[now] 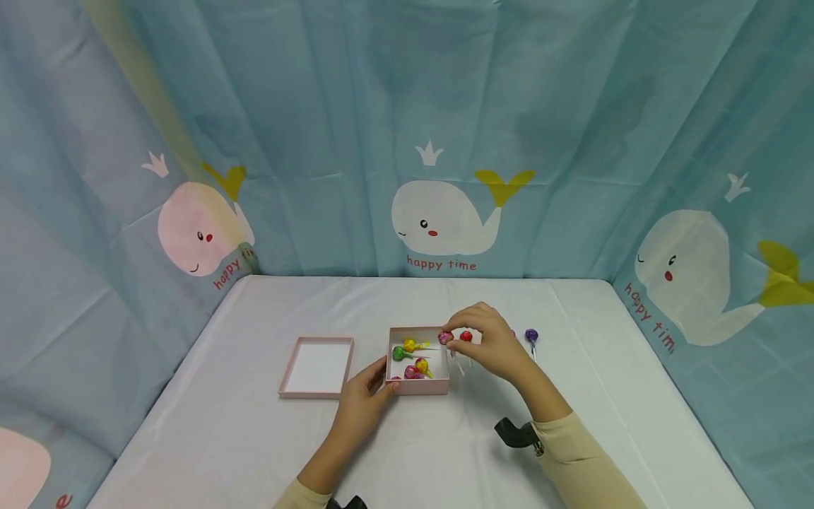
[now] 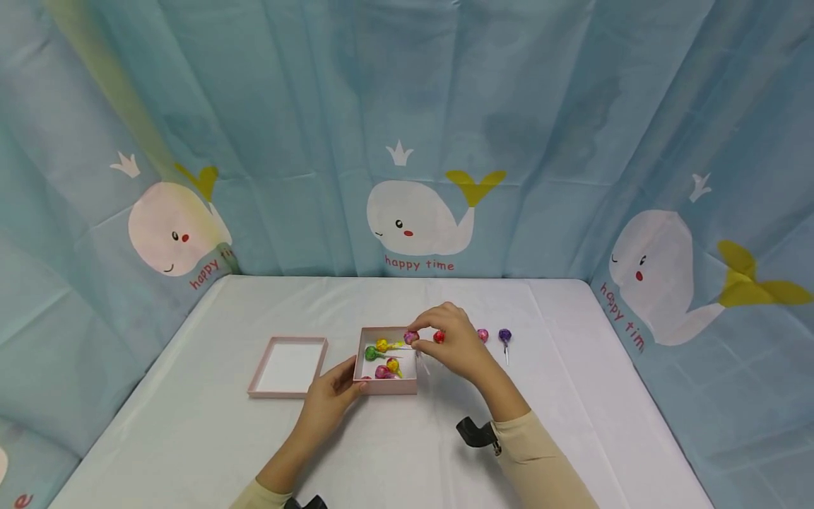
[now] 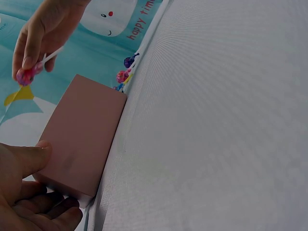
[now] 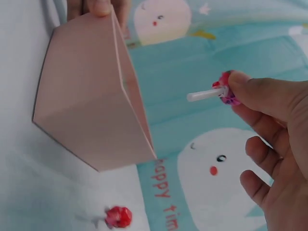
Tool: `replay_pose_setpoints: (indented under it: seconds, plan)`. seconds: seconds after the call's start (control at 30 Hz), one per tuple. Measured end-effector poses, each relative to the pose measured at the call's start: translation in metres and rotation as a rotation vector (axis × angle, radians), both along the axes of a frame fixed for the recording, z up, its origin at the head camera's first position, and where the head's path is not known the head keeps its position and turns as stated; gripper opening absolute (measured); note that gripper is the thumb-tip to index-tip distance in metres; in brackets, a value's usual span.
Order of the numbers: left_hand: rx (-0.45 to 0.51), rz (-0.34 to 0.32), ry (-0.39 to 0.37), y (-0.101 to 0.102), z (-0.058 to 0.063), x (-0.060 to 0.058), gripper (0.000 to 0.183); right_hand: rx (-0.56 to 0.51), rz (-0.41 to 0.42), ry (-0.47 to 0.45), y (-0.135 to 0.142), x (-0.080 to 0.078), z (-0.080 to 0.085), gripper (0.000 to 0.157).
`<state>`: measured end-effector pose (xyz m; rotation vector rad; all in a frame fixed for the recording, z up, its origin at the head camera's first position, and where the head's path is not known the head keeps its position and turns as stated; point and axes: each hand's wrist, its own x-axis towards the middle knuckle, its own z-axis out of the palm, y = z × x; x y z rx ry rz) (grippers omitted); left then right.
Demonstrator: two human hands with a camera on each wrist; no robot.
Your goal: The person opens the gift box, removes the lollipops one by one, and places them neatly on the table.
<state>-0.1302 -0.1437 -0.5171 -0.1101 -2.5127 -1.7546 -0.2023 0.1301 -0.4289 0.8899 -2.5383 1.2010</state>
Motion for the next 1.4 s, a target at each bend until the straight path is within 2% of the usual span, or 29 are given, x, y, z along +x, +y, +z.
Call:
replay_pose_setpoints:
  seconds: [0.2, 0.4, 0.63, 0.9, 1.17, 1.4]
  plan:
    - [0.016, -0.001, 0.013, 0.000, -0.002, -0.001, 0.063, -0.063, -0.043, 0.018, 0.025, 0.010, 0.002, 0.025]
    - [0.008, -0.001, 0.007, 0.000, -0.002, -0.001, 0.064, -0.083, -0.092, 0.041, 0.050, 0.017, 0.001, 0.028]
    - [0.001, 0.005, 0.012, -0.001, -0.001, 0.000, 0.064, -0.086, -0.156, 0.028, 0.078, 0.015, -0.001, 0.028]
    - [0.000, 0.007, -0.025, -0.001, -0.002, 0.001, 0.068, -0.042, -0.339, -0.011, 0.113, 0.010, 0.001, 0.024]
    - [0.003, 0.012, -0.027, 0.000, -0.001, 0.000, 0.068, -0.043, -0.498, -0.091, 0.142, 0.000, -0.012, 0.033]
    - [-0.005, 0.013, -0.035, 0.001, -0.003, 0.000, 0.067, -0.069, -0.588, -0.096, 0.157, -0.009, -0.036, 0.033]
